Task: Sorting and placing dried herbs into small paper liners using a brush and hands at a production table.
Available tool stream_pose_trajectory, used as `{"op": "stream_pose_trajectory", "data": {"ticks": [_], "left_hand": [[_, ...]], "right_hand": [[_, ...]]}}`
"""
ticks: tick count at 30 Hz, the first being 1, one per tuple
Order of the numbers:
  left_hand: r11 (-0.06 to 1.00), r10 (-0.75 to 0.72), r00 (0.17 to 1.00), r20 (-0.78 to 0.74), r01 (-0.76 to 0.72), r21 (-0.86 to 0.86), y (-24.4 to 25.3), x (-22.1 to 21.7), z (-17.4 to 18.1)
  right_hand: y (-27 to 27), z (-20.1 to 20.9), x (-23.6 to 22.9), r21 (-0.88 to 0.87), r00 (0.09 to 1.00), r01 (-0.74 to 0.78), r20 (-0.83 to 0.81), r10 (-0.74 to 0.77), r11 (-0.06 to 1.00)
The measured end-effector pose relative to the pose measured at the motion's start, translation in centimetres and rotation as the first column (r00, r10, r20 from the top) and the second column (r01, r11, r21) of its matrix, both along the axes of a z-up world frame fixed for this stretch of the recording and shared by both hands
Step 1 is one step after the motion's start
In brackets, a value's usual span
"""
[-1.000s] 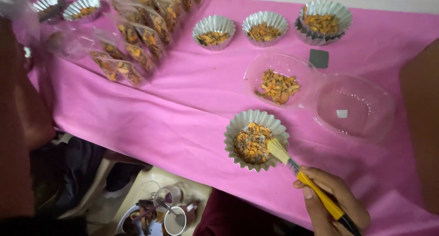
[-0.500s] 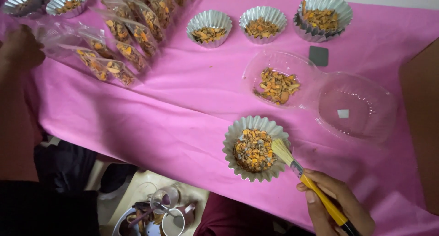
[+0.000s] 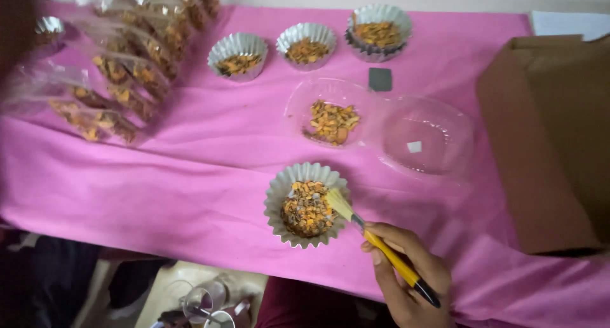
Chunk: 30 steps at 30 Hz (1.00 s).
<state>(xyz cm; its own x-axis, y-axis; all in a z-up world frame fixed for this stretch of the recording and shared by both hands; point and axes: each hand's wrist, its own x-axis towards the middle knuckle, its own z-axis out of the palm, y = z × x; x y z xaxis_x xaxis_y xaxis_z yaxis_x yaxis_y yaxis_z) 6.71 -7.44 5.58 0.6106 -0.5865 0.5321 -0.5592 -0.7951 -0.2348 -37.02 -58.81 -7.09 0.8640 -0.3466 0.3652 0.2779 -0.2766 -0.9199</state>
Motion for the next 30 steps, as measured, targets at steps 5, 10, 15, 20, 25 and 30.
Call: {"op": "stream_pose_trajectory", "data": {"ticks": [5,10,15,20,25,30], "left_hand": [[0.976,-0.102,0.818,-0.566,0.192,0.103,-36.4,-23.1,7.0],[0.593,-0.746,0.600,-0.290,0.796,0.119,-48.0,-20.9,-5.6],[0.493,-0.806,0.427,-0.409,0.867,-0.068,-50.5,-20.0,-7.3],[0.791,-0.411,0.516,-0.751,0.611,-0.014,-48.3,-20.5,-5.2],[0.802,-0.517,0.391,-0.762,0.532,-0.271,-43.4,-20.8,-1.0],[0.868,-0.483,0.665,-0.569,0.279,-0.411,-36.3,-14.4,-4.5]], "right_hand": [[-0.6,0.1,0.2,-0.173,0.975,-0.142,0.146,0.168,0.975],[-0.4,0.3,-0.5,-0.133,0.974,-0.175,0.120,0.191,0.976],[-0.7,0.4,-0.5,-0.114,0.969,-0.179,0.151,0.195,0.977],[-0.9,0.9,-0.3,-0.110,0.961,-0.235,0.125,0.248,0.966],[-1.0,0.3,-0.5,-0.088,0.965,-0.220,0.129,0.230,0.972],[-1.0,0.5,-0.6,-0.074,0.979,-0.171,0.096,0.177,0.983]]}}
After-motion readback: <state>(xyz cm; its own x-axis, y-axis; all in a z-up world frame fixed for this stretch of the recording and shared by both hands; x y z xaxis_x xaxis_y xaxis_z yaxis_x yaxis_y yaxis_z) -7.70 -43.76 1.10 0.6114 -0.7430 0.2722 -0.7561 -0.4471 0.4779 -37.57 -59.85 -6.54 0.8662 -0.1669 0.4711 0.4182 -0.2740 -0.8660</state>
